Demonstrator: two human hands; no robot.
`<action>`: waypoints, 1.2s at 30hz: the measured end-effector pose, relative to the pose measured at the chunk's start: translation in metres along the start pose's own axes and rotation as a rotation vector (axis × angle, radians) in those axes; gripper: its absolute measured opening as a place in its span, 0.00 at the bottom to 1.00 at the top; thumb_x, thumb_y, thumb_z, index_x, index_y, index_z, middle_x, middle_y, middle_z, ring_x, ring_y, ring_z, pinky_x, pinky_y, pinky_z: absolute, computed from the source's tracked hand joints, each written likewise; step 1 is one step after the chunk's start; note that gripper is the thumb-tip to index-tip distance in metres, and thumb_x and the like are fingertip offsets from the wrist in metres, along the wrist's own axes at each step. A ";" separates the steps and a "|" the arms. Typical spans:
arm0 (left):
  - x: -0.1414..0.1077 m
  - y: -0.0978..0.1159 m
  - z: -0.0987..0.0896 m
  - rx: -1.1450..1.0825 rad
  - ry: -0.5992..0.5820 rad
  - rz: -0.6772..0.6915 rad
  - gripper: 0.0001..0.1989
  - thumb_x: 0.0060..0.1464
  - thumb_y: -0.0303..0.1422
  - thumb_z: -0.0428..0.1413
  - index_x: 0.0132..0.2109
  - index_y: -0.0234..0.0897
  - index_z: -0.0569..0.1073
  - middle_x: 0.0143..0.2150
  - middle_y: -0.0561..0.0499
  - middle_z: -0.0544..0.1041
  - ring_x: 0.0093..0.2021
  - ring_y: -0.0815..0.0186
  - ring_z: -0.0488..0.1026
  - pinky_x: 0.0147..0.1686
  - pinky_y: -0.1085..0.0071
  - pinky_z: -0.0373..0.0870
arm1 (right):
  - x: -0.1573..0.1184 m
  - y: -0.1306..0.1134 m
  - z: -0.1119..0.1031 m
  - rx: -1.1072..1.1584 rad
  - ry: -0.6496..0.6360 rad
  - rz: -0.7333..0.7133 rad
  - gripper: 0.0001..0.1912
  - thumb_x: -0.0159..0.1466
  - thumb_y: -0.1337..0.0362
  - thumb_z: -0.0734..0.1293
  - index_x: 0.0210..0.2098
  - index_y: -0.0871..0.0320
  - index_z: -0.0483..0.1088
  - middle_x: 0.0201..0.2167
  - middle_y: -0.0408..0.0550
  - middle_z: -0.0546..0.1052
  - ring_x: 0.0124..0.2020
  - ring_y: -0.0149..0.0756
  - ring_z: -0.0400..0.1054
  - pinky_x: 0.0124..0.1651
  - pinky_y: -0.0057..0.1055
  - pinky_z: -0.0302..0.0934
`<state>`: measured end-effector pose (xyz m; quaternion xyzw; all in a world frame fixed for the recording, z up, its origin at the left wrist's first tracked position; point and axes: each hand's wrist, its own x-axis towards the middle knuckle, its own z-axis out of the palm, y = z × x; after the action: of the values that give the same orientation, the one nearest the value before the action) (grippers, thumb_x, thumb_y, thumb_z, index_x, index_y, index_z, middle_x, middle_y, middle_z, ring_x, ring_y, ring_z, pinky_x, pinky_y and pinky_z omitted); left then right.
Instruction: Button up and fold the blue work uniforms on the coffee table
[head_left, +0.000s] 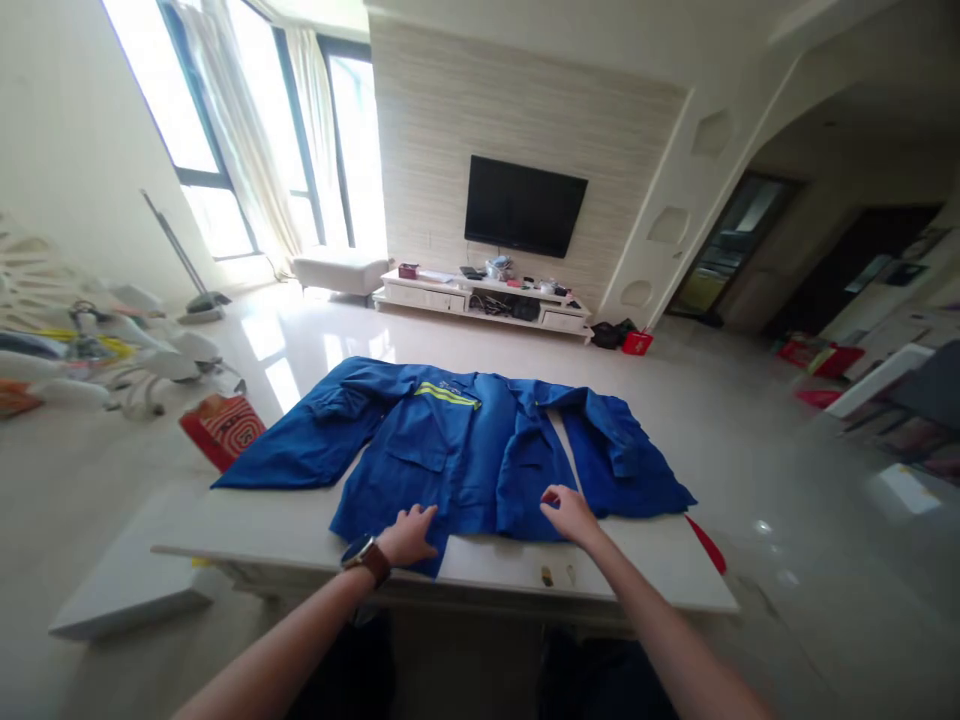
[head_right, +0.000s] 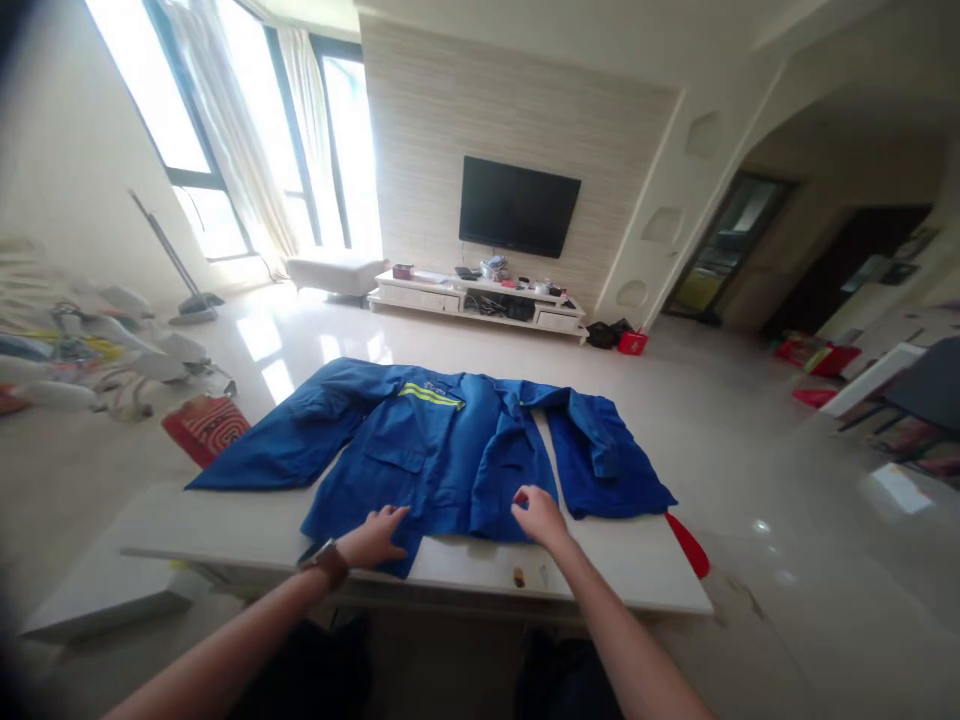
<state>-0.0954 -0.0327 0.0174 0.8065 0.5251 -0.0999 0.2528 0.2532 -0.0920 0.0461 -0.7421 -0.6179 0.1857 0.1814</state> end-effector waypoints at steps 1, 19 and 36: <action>0.000 0.004 0.014 0.011 -0.014 -0.009 0.44 0.49 0.35 0.63 0.72 0.37 0.61 0.69 0.31 0.64 0.68 0.38 0.63 0.59 0.47 0.68 | -0.008 0.002 0.014 0.055 -0.017 0.001 0.07 0.61 0.67 0.66 0.37 0.57 0.77 0.39 0.50 0.82 0.43 0.40 0.75 0.47 0.31 0.63; 0.022 0.030 0.054 0.224 -0.021 0.071 0.56 0.34 0.28 0.67 0.73 0.38 0.59 0.76 0.27 0.52 0.74 0.33 0.50 0.66 0.35 0.55 | 0.027 -0.050 0.055 0.627 0.634 0.001 0.10 0.62 0.61 0.62 0.33 0.55 0.75 0.36 0.52 0.81 0.41 0.47 0.75 0.50 0.40 0.66; 0.020 0.041 -0.024 -0.604 0.645 0.110 0.13 0.58 0.34 0.58 0.48 0.37 0.80 0.40 0.45 0.82 0.42 0.58 0.79 0.45 0.64 0.73 | 0.021 -0.029 -0.006 0.927 0.987 0.157 0.26 0.60 0.50 0.71 0.51 0.61 0.71 0.43 0.59 0.81 0.42 0.47 0.77 0.45 0.40 0.70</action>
<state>-0.0529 -0.0178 0.0417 0.7132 0.5388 0.3284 0.3052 0.2350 -0.0664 0.0648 -0.6281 -0.2638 0.0837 0.7272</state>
